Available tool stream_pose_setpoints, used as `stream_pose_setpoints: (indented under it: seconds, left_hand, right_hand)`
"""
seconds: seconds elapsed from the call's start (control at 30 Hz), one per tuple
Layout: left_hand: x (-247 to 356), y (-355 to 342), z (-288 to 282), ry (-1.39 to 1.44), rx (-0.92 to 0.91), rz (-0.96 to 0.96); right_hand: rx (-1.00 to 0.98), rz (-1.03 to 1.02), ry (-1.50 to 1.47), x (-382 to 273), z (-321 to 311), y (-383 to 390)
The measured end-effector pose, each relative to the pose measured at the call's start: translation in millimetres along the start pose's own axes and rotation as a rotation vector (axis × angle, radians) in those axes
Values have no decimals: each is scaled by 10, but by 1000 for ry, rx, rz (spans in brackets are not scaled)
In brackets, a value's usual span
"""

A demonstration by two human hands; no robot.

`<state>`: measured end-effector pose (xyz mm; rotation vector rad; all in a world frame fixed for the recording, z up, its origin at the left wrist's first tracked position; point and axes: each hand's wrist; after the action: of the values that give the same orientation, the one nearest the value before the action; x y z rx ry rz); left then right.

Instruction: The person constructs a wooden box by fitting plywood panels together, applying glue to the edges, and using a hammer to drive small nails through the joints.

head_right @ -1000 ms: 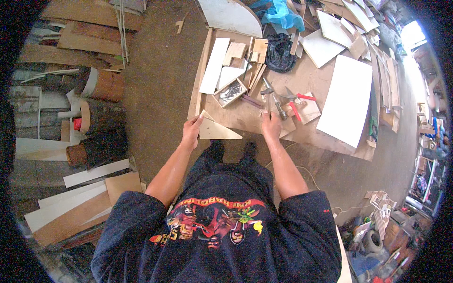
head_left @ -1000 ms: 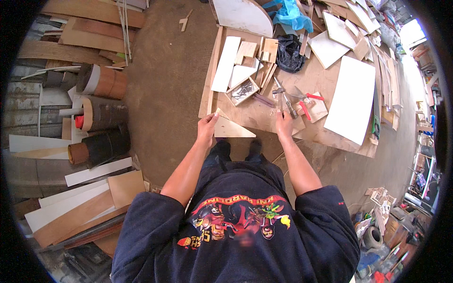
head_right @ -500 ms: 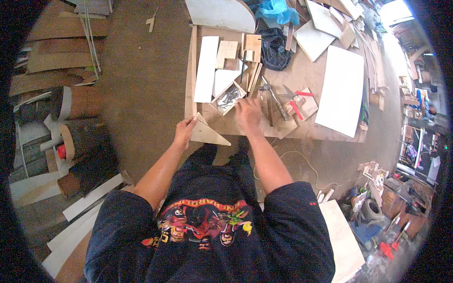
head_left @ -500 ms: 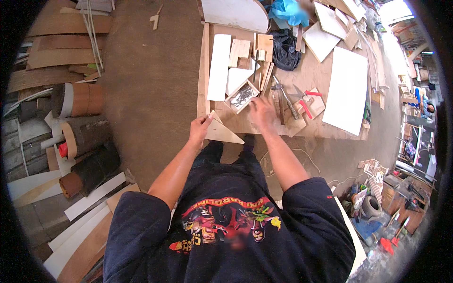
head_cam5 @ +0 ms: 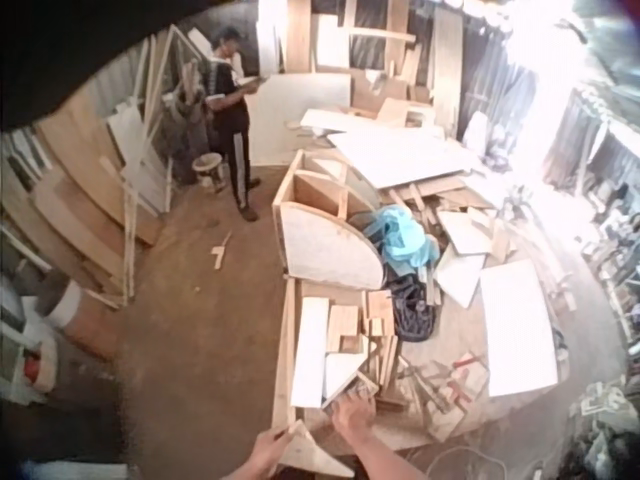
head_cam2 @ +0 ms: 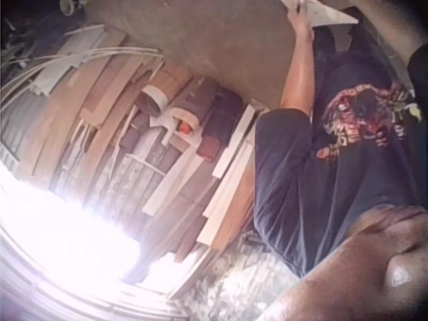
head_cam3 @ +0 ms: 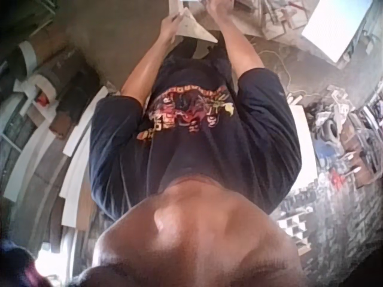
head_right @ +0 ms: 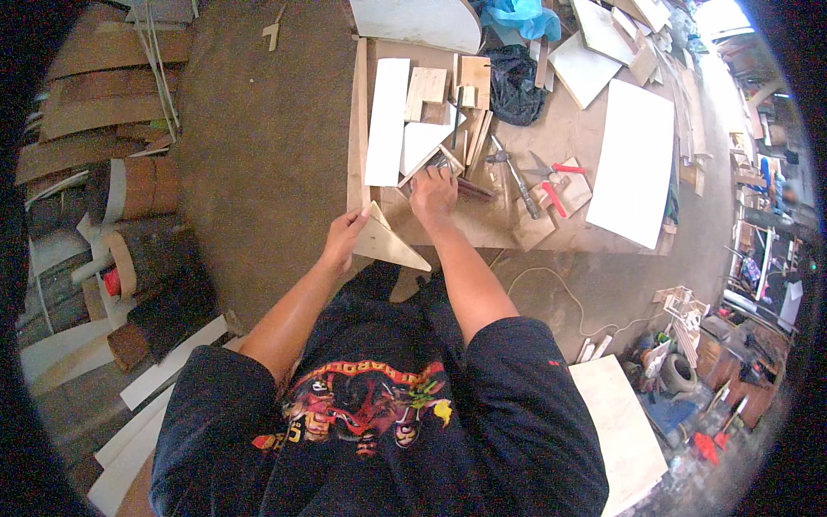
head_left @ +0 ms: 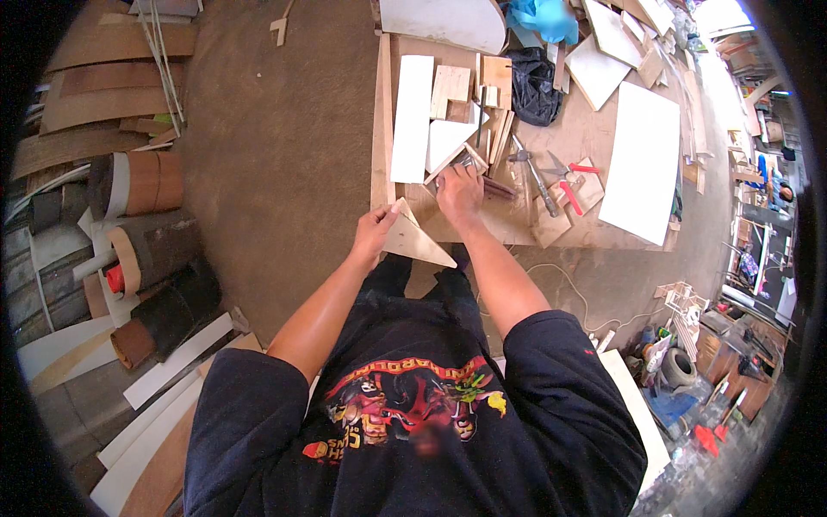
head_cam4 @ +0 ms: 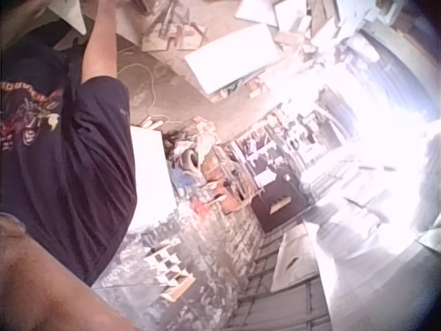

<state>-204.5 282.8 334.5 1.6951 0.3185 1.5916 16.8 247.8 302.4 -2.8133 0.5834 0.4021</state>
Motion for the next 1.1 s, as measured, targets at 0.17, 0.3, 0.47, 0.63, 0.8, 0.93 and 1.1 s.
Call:
stream_pose_setpoints:
  seconds: [0.17, 0.3, 0.47, 0.63, 0.8, 0.93, 1.1]
  left_hand:
    - [17, 34, 102, 88, -15, -30]
    - [11, 43, 191, 109, -10, -12]
    - [166, 214, 410, 179, -63, -27]
    - [169, 285, 701, 120, -52, 52]
    - [169, 339, 981, 141, -27, 19]
    - [262, 503, 1219, 200, -52, 50]
    - [207, 476, 1340, 182, -72, 102]
  right_hand:
    - [-26, -47, -33, 57, -55, 30]
    - [47, 104, -336, 93, -180, 73]
    - [-29, 434, -916, 7, -694, 227]
    - [-215, 531, -1155, 10, -1045, 432]
    - [-276, 545, -1067, 168, -1183, 466]
    - [-249, 444, -952, 324, -1340, 487]
    - [-122, 288, -875, 466, -1422, 487]
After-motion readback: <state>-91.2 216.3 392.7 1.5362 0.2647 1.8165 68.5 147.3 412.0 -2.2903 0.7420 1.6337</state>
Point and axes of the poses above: each hand's wrist, its own y-axis away from the middle knuckle, its own z-axis out of the palm, x = y × z, and after that the axes turned 4 degrees about x, right-handed
